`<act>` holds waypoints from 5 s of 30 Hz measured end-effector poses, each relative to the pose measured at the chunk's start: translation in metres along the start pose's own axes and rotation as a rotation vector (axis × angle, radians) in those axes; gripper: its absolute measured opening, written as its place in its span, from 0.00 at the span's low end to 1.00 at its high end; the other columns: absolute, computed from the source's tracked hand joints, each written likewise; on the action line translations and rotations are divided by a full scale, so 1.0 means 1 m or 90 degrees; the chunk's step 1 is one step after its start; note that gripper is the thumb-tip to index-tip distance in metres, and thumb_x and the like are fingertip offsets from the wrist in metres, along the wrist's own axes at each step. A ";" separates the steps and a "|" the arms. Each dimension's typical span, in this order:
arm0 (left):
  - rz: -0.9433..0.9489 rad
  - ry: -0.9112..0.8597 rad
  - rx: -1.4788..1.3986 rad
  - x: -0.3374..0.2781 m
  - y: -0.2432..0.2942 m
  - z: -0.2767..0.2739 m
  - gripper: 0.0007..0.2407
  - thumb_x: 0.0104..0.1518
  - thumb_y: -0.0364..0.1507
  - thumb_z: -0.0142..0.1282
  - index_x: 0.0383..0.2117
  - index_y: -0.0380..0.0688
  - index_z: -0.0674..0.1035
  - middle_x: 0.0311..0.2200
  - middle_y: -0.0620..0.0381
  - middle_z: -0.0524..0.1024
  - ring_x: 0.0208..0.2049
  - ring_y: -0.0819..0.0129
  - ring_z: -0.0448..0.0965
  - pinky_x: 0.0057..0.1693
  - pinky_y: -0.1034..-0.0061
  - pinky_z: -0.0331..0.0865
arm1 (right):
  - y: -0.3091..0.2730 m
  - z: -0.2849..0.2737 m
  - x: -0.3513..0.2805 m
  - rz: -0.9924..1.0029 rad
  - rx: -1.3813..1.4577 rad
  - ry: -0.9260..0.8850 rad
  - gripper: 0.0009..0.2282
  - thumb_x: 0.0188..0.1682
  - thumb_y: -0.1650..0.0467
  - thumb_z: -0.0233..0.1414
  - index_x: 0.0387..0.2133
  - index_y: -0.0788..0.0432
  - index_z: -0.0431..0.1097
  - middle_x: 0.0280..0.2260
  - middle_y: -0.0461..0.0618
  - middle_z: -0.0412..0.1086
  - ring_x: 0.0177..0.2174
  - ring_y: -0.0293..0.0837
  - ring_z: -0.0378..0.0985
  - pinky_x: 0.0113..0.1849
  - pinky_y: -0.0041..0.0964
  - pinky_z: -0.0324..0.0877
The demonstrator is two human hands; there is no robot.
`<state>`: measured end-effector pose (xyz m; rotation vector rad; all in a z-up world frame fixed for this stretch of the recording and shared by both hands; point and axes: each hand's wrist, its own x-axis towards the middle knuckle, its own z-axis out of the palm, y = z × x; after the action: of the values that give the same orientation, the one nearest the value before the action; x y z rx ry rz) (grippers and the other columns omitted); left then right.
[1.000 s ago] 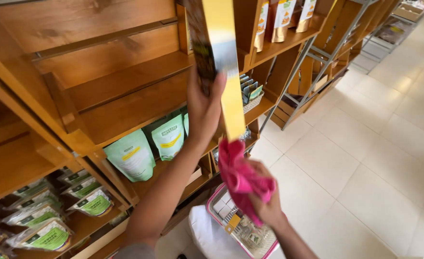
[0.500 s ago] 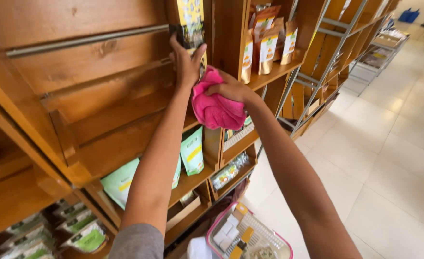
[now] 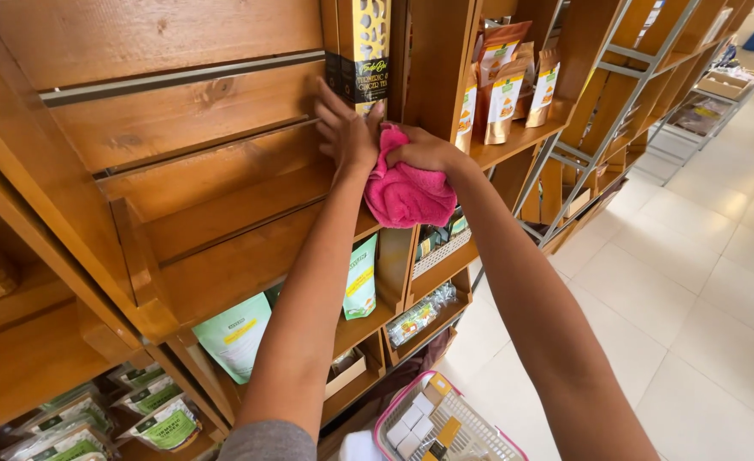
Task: The recorder is wiping down wooden grocery store shelves and individual product boxes and jars using a pink cloth.
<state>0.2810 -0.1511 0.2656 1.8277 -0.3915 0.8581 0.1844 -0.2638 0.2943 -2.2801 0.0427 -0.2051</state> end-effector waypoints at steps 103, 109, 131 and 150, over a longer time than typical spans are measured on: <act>-0.472 -0.639 -0.910 -0.367 -0.065 -0.160 0.29 0.68 0.51 0.37 0.64 0.38 0.62 0.57 0.43 0.69 0.54 0.52 0.73 0.57 0.61 0.70 | 0.013 0.239 -0.336 -0.204 -0.241 0.525 0.22 0.39 0.69 0.66 0.49 0.57 0.74 0.59 0.55 0.70 0.61 0.64 0.69 0.62 0.68 0.60; -0.732 -0.612 -1.073 -0.329 -0.111 -0.159 0.34 0.67 0.58 0.33 0.58 0.35 0.70 0.52 0.42 0.75 0.51 0.51 0.76 0.57 0.57 0.70 | 0.047 0.301 -0.377 -0.149 -0.276 0.507 0.28 0.34 0.66 0.69 0.51 0.54 0.73 0.57 0.56 0.68 0.59 0.68 0.63 0.58 0.69 0.59; -0.438 -0.510 -0.545 -0.399 -0.047 -0.161 0.30 0.61 0.37 0.54 0.66 0.39 0.54 0.60 0.44 0.65 0.57 0.61 0.69 0.61 0.68 0.64 | 0.076 0.296 -0.401 0.118 -0.105 0.528 0.34 0.30 0.72 0.67 0.55 0.59 0.65 0.61 0.63 0.57 0.55 0.68 0.62 0.54 0.60 0.62; -0.697 -0.677 -0.706 -0.387 -0.072 -0.172 0.24 0.61 0.40 0.49 0.63 0.47 0.64 0.54 0.52 0.73 0.53 0.66 0.75 0.57 0.69 0.71 | 0.054 0.258 -0.383 0.058 0.326 0.519 0.28 0.37 0.78 0.51 0.57 0.56 0.65 0.56 0.53 0.68 0.57 0.57 0.74 0.58 0.48 0.71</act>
<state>-0.0062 -0.0131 -0.0217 0.9595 -0.3125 -0.9968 -0.1494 -0.0690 0.0355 -1.5586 0.4586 -0.9655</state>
